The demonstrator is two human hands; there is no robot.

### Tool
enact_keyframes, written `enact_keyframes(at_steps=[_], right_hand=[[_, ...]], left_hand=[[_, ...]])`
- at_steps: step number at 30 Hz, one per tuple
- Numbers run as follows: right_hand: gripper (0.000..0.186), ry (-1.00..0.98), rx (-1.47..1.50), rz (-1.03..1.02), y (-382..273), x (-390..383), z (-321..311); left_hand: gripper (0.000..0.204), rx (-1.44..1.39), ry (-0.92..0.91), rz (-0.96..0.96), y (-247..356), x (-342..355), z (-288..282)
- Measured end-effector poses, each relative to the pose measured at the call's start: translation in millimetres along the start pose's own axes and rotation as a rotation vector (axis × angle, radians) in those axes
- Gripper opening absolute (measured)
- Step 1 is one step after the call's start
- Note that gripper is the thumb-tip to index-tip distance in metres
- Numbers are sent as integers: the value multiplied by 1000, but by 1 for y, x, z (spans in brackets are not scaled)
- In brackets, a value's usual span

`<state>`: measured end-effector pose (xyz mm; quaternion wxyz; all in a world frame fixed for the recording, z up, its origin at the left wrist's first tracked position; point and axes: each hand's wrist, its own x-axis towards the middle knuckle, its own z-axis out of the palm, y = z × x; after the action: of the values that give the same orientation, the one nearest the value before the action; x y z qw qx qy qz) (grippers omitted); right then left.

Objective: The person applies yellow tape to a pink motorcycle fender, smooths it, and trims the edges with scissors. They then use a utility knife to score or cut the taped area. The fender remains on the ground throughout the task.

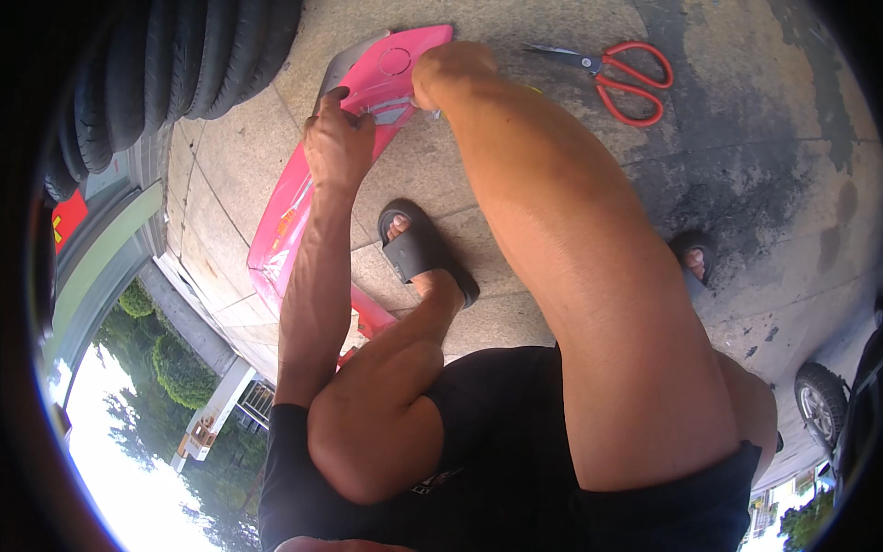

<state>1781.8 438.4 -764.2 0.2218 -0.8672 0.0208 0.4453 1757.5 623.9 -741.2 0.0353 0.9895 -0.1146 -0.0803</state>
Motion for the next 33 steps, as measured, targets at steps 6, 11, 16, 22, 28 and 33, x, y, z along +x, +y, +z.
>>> enact_keyframes(at_steps=[6, 11, 16, 22, 28, 33], right_hand=[[45, -6, -19, 17, -1, 2, -2], [56, -38, -10, 15, -1, 3, -4], [54, -43, 0, 12, -1, 1, -6], [42, -42, -30, 16, -4, 1, -7], [49, -52, -38, 5, -3, 2, -7], [55, -46, -24, 18, -3, 1, -6]], left_hand=[[46, 4, -18, -1, 1, 3, -3], [46, -11, -37, -16, 1, 5, -4], [46, -24, -34, -13, -1, 6, -3], [44, 36, -40, -47, 1, 4, -10], [42, 149, 28, 153, -3, -15, -16], [61, 331, -104, 429, -5, -44, -8]])
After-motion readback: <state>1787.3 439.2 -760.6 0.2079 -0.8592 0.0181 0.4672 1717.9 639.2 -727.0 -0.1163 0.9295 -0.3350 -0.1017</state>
